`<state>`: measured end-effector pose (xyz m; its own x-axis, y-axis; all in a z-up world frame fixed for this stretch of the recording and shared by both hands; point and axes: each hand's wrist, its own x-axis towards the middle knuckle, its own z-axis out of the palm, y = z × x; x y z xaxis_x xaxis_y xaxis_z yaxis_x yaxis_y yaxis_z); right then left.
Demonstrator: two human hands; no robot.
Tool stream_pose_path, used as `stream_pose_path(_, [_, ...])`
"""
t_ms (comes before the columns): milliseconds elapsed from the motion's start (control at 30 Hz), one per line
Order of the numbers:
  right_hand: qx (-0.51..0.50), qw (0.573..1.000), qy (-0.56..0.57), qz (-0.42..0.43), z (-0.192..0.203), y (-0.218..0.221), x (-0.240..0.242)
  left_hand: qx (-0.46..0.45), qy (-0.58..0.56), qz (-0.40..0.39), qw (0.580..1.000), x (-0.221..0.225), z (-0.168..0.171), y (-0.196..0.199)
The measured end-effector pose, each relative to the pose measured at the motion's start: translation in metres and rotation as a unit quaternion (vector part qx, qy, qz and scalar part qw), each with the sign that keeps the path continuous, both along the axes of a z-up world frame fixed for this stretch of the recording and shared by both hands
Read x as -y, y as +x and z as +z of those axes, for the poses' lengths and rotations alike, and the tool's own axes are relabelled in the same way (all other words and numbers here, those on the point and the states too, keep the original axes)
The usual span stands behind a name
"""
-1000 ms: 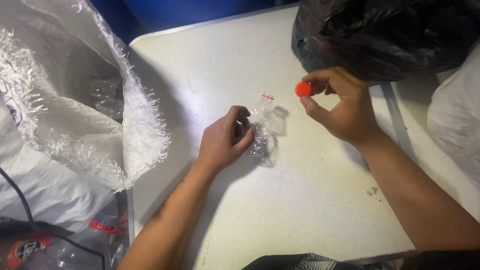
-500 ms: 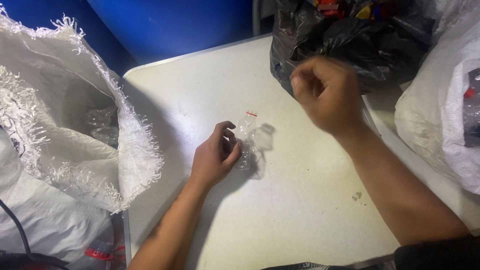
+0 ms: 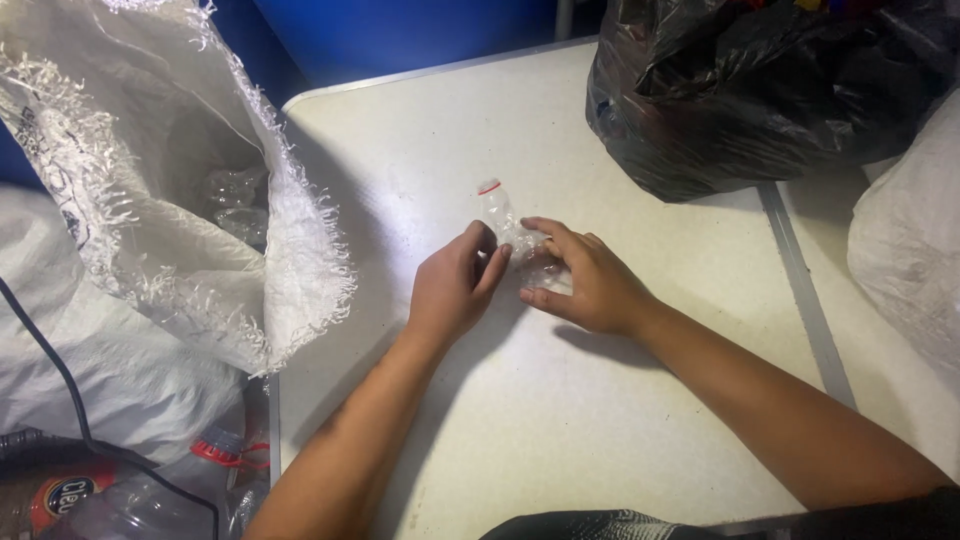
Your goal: The person repeatedly takes plastic bottles from a white sack, unscrews the caps, and places the bottles into a black bag. The caps are placed on the table or into the black bag. The person handles the bottles one at a time, unscrewing the lids and transferring the bodies to the bag.
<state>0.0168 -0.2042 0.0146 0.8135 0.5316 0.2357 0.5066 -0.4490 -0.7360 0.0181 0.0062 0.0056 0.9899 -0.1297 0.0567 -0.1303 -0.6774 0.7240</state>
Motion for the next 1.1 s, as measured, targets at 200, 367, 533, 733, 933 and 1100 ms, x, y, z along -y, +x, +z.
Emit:
stream_pose_path(200, [-0.134,0.985,0.093,-0.063,0.010,-0.008,-0.017,0.079,-0.016,-0.070,0.994,-0.006,-0.003,0.001])
stream_pose_path(367, [-0.140,0.981,0.127,0.053,0.036,-0.013,-0.063,0.210,0.046,-0.147,0.966,-0.016,-0.041,0.008])
stream_pose_path(533, [-0.142,0.971,0.150,0.123,0.035,0.015,-0.143,0.062,-0.181,-0.163,0.968,-0.014,-0.023,0.001])
stream_pose_path(733, [-0.094,0.986,0.088,0.103,0.079,0.049,-0.158,0.188,-0.002,-0.113,0.976,-0.014,-0.034,0.003])
stream_pose_path(933, [-0.149,0.987,0.046,-0.028,0.031,0.051,-0.048,0.069,0.056,-0.089,0.992,-0.007,-0.005,0.004])
stream_pose_path(1100, [-0.172,0.976,0.088,-0.105,0.001,0.028,0.039,0.083,-0.009,-0.102,0.991,-0.009,0.005,0.000])
